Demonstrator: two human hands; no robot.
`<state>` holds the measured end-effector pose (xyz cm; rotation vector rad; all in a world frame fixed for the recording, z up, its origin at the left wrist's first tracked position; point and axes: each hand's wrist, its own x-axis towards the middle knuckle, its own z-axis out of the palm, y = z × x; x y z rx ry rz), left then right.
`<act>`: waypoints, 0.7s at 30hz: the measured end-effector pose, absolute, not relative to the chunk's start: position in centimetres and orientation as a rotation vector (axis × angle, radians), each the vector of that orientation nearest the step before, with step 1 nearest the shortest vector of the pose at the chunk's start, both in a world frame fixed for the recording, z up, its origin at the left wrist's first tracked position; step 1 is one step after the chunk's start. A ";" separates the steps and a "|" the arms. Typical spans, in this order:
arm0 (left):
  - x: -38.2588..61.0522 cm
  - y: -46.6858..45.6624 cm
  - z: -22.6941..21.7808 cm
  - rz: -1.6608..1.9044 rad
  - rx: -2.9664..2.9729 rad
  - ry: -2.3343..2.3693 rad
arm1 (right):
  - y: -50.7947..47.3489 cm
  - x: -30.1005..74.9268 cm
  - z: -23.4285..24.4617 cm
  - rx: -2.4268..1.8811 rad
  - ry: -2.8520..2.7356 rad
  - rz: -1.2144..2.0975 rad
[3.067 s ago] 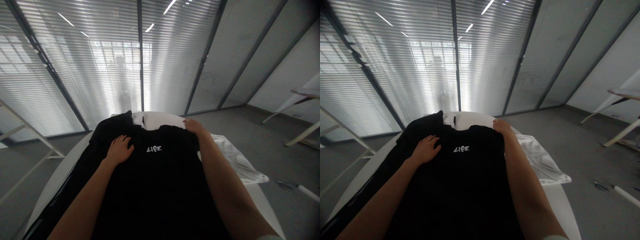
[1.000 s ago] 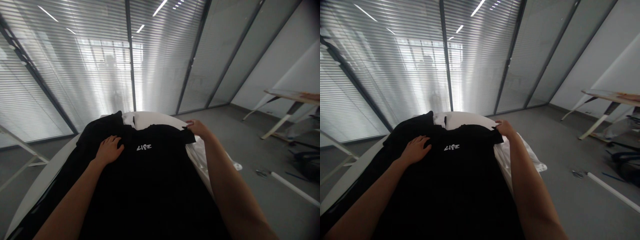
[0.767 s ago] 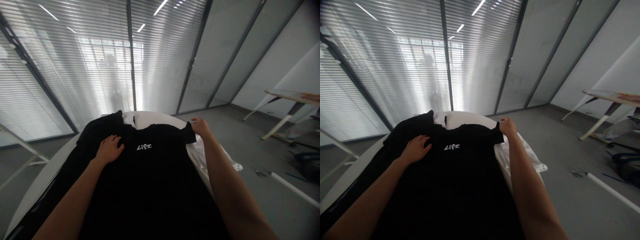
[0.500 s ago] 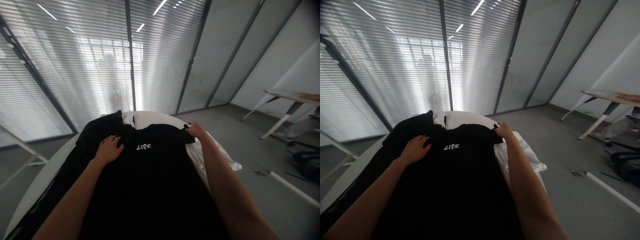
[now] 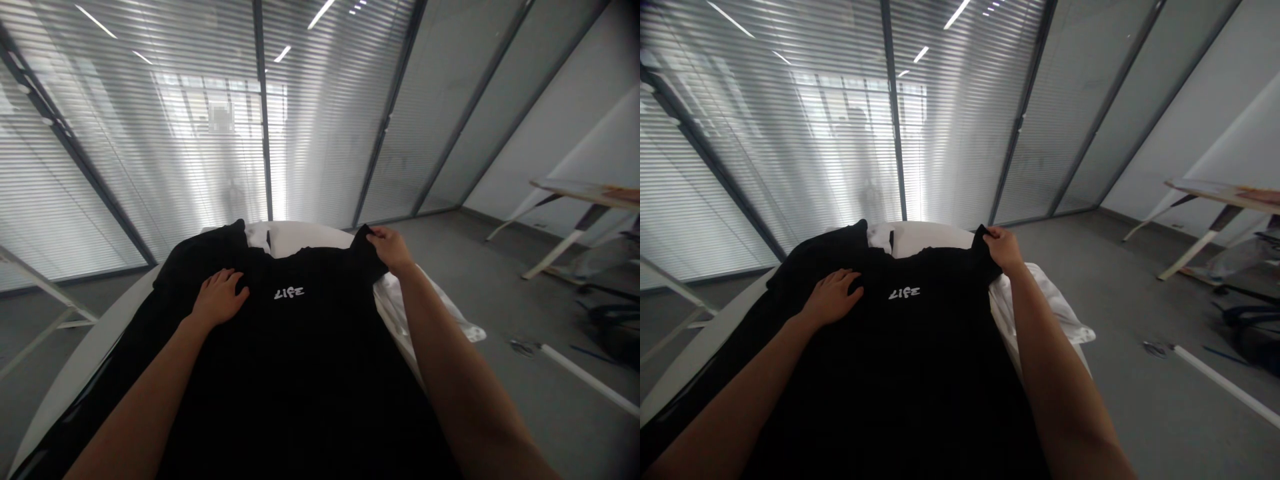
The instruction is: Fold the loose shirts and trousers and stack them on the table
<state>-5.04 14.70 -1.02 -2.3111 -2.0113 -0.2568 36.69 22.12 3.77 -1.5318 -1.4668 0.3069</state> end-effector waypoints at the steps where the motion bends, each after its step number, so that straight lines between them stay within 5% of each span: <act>1: -5.0 14.7 -1.0 -0.253 -2.310 -2.015 | 21.9 36.4 4.0 -1.531 -1.568 0.207; 11: -5.0 14.6 -0.9 -0.279 -2.308 -1.996 | 19.9 33.6 6.1 -1.811 -1.889 -0.100; 21: -5.0 14.7 -0.9 -0.275 -2.314 -2.022 | 18.0 28.5 6.5 -1.684 -2.188 0.185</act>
